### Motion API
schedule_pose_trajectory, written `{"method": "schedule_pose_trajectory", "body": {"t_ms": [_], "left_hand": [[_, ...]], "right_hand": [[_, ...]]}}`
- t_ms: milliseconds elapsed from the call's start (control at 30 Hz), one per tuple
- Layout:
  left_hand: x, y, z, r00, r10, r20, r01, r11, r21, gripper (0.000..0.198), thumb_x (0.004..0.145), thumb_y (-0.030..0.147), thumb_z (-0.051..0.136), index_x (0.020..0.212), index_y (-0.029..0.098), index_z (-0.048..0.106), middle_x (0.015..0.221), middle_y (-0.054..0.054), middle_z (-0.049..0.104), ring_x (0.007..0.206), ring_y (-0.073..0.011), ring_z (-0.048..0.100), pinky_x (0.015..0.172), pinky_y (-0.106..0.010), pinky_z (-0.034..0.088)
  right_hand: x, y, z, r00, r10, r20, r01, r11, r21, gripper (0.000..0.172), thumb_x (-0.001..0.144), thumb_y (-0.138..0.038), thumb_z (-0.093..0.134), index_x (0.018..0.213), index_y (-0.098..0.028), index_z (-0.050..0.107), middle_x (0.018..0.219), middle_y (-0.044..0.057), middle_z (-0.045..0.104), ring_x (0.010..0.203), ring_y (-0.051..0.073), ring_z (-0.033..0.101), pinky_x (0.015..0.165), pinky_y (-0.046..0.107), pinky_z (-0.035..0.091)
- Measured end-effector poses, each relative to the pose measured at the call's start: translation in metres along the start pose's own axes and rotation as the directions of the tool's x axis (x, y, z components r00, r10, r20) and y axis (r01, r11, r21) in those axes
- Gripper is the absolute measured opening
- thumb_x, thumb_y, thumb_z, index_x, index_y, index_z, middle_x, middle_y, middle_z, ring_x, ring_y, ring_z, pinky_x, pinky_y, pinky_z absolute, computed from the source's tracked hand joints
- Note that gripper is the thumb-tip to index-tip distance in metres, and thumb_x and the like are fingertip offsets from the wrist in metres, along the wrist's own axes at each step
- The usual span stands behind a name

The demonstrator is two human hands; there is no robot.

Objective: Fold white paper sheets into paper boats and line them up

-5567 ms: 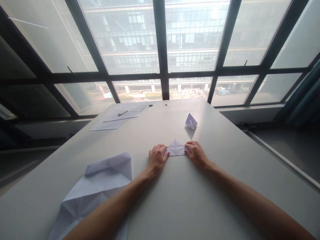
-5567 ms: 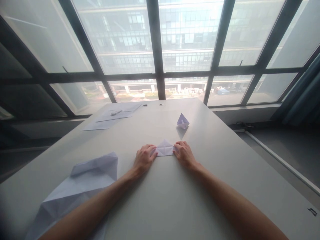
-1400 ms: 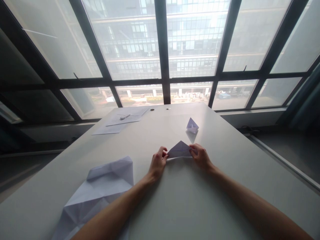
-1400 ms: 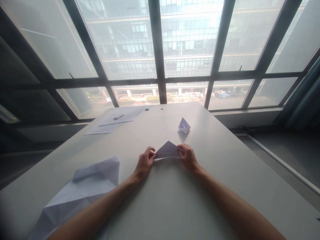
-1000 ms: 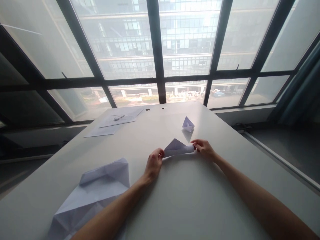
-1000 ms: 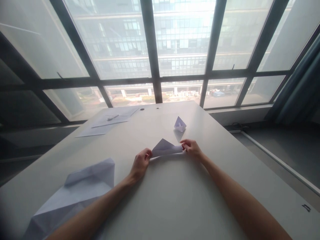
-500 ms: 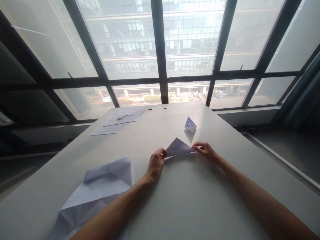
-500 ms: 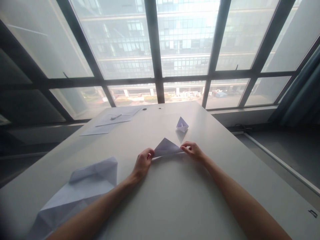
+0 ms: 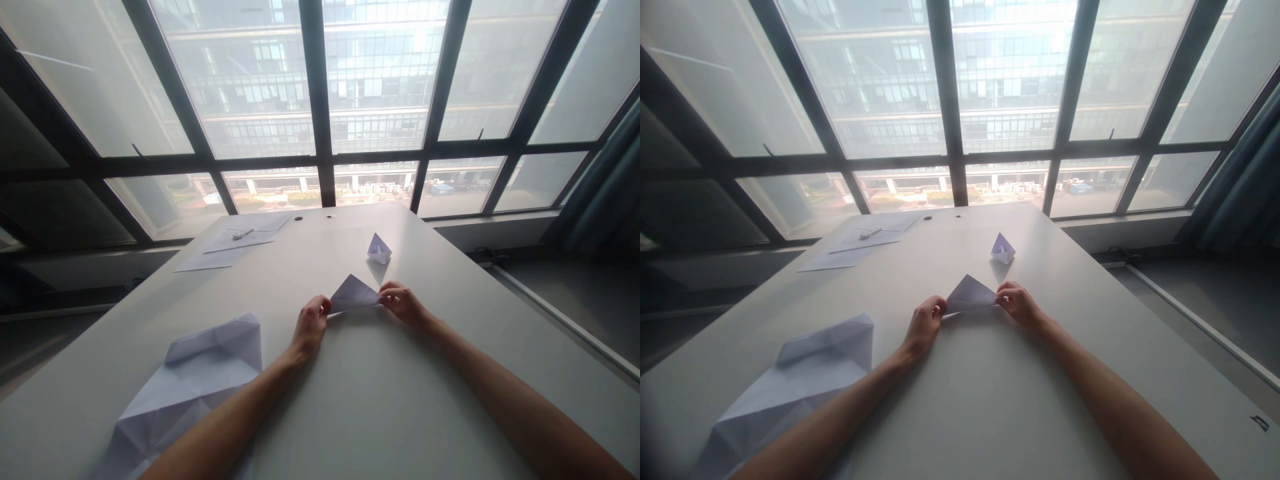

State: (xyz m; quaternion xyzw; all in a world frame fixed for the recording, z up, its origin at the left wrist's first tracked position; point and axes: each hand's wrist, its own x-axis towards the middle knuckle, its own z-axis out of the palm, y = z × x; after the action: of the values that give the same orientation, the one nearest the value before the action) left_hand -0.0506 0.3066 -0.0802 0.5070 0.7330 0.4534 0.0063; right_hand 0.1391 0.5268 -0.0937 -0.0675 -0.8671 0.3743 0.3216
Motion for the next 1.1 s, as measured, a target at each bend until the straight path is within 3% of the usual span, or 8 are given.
{"method": "schedule_pose_trajectory", "body": {"t_ms": [167,300,533,733,933,1100], "left_hand": [[-0.0002,0.0001,-0.0001,1.0,0.002,0.008,-0.002,1.0,-0.007,0.014,0.086,0.011,0.05,0.08,0.019,0.059,0.08,-0.001,0.064,0.076,-0.017,0.059,0.071,-0.028,0.045],[-0.0001,0.0018,-0.0003,1.0,0.016,0.007,-0.016,1.0,-0.001,0.013,0.087,0.013,0.05,0.08,0.019,0.059,0.08,-0.001,0.063,0.076,-0.0169,0.058,0.071,-0.028,0.044],[0.0004,0.0041,-0.0015,1.0,0.01,0.019,-0.011,1.0,0.021,0.014,0.088,0.013,0.049,0.08,0.018,0.059,0.08,-0.002,0.063,0.076,-0.0173,0.058,0.071,-0.028,0.044],[0.0001,0.0052,-0.0023,1.0,0.011,0.027,-0.012,1.0,0.025,0.015,0.087,0.011,0.049,0.079,0.018,0.06,0.079,-0.002,0.064,0.075,-0.0169,0.058,0.071,-0.028,0.044],[0.0,0.0046,-0.0019,1.0,0.01,0.018,-0.01,1.0,0.005,0.014,0.086,0.011,0.049,0.079,0.019,0.059,0.079,-0.001,0.063,0.074,-0.0166,0.058,0.07,-0.027,0.043],[0.0001,0.0053,-0.0021,1.0,0.015,0.022,-0.015,1.0,-0.006,0.014,0.086,0.011,0.049,0.079,0.019,0.058,0.079,-0.001,0.062,0.076,-0.0165,0.057,0.071,-0.027,0.043]], "right_hand": [[-0.001,0.0033,0.0019,0.998,0.035,0.051,-0.035,0.999,-0.012,0.008,0.084,-0.024,0.064,0.084,-0.021,0.071,0.093,0.007,0.062,0.072,0.016,0.055,0.063,0.029,0.047],[-0.0006,0.005,0.0021,0.996,0.034,0.082,-0.024,0.992,-0.122,0.007,0.079,-0.02,0.067,0.084,-0.021,0.071,0.094,0.006,0.058,0.081,0.018,0.056,0.068,0.029,0.047],[-0.0011,-0.0011,0.0008,0.996,0.058,0.066,-0.055,0.998,-0.043,0.018,0.091,-0.03,0.054,0.082,-0.02,0.066,0.087,0.005,0.058,0.068,0.015,0.052,0.065,0.029,0.044],[-0.0027,0.0056,0.0025,0.982,0.188,-0.013,-0.187,0.979,0.079,0.025,0.089,-0.032,0.054,0.112,-0.023,0.056,0.087,0.001,0.06,0.066,0.014,0.051,0.063,0.028,0.045],[-0.0006,0.0079,0.0023,0.974,0.222,-0.043,-0.219,0.973,0.068,0.013,0.084,-0.032,0.058,0.079,-0.021,0.055,0.064,-0.003,0.052,0.06,0.014,0.047,0.057,0.026,0.039],[0.0019,0.0037,0.0021,0.982,0.181,-0.048,-0.183,0.982,-0.044,0.015,0.082,-0.034,0.062,0.082,-0.019,0.064,0.071,-0.001,0.057,0.061,0.015,0.049,0.06,0.028,0.041]]}}
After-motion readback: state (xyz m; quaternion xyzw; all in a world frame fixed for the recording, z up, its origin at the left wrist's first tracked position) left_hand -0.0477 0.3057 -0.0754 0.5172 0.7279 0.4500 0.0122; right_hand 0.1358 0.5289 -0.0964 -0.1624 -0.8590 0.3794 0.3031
